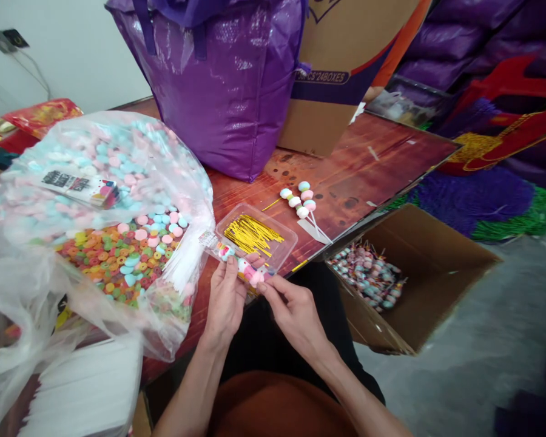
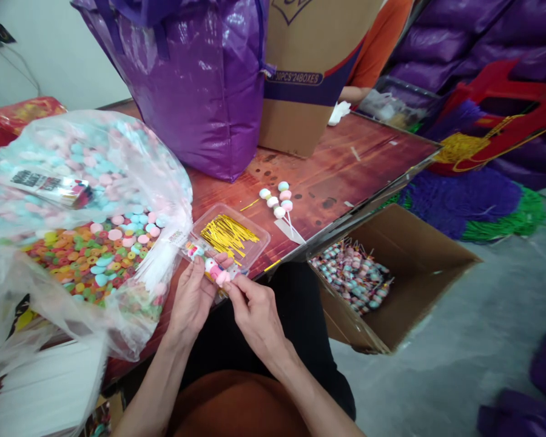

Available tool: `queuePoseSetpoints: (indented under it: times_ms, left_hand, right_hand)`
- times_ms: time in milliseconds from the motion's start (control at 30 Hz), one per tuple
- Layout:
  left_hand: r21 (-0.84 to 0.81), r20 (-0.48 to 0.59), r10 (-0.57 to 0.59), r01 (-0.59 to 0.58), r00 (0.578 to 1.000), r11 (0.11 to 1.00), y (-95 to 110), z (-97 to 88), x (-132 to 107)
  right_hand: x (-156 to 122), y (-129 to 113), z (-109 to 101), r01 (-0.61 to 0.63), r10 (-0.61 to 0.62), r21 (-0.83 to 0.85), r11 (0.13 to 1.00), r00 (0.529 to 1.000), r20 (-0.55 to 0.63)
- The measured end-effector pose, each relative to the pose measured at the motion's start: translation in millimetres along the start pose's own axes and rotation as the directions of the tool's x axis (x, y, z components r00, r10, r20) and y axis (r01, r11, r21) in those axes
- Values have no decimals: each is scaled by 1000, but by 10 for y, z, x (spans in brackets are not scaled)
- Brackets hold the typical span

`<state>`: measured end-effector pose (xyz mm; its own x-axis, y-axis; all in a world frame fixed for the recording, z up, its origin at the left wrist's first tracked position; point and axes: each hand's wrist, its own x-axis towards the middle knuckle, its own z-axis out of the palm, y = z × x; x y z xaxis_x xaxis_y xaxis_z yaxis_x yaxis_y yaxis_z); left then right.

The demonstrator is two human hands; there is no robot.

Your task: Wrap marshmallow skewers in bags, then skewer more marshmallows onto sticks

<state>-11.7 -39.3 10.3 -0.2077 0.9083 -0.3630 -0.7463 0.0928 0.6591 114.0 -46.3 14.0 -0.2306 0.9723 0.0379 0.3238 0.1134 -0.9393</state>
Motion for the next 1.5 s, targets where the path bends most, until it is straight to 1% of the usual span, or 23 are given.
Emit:
queuePoseSetpoints:
  times_ms: [67,100,233,267,333,400,500,567,667,800,867,933,1033,1100,1233,1400,1500]
  left_hand:
    - [11,19,2,-2,1000,1000,-27,3,-17]
    - [19,28,7,-8,1000,1000,-41,2,-26]
    - [49,48,17,-20,999,999,-61,-17,-40]
    - [53,52,13,-16,999,998,-50,-24,-35]
    - [44,52,9,-12,999,999,-14,-37,-17]
    - [21,37,20,-21,999,1000,29,-50,9]
    - [2,10,47,-47,999,999,67,-57,36]
    - [13,16,61,-62,998,998,59,-48,36]
    - [51,31,71,-73,997,996,7,-16,9]
    - [91,28,32,-35,999,995,-45,15,-37]
    - [80,34,7,-9,999,997,-28,11,-42]
    - [63,38,-16,13,999,998,16,-8,-32]
    - [77,20,-47,46,999,996,91,-49,-5]
    - [114,10,-66,64,998,991,123,-75,11]
    - [159,3,-87,86,996,984,138,-110,33]
    - [193,-4,-105,103,995,976,151,-134,57]
    - [218,-16,-79,81,997,972,159,-134,63]
  right_hand:
    - [6,4,8,-14,14,-9,1000,1000,-7]
    - [10,1,18,5,-5,-29,1000,1000,-19]
    - [27,-30,82,162,-175,-153,975,981,-78]
    - [30,-34,92,190,-205,-170,967,976,-75]
    - [30,-28,91,212,-224,-172,962,973,-55]
    - [14,-3,61,219,-230,-178,959,972,-44]
    - [-36,54,-7,251,-273,-248,936,960,-59]
    - [-71,83,-35,277,-296,-272,922,955,-32]
    - [-94,91,-15,283,-287,-202,938,958,6]
    - [-61,65,106,267,-272,-87,960,961,-54]
    - [-41,54,161,261,-265,-51,964,961,-85]
    - [-34,48,176,243,-244,-23,970,967,-78]
    - [-45,42,100,203,-203,-20,979,979,-6]
    - [-51,43,5,209,-207,-63,976,978,30]
    - [-32,58,-154,292,-282,-178,940,956,80]
    - [-19,66,-197,383,-373,-262,886,924,87]
    - [-41,34,-224,397,-379,-301,867,918,119]
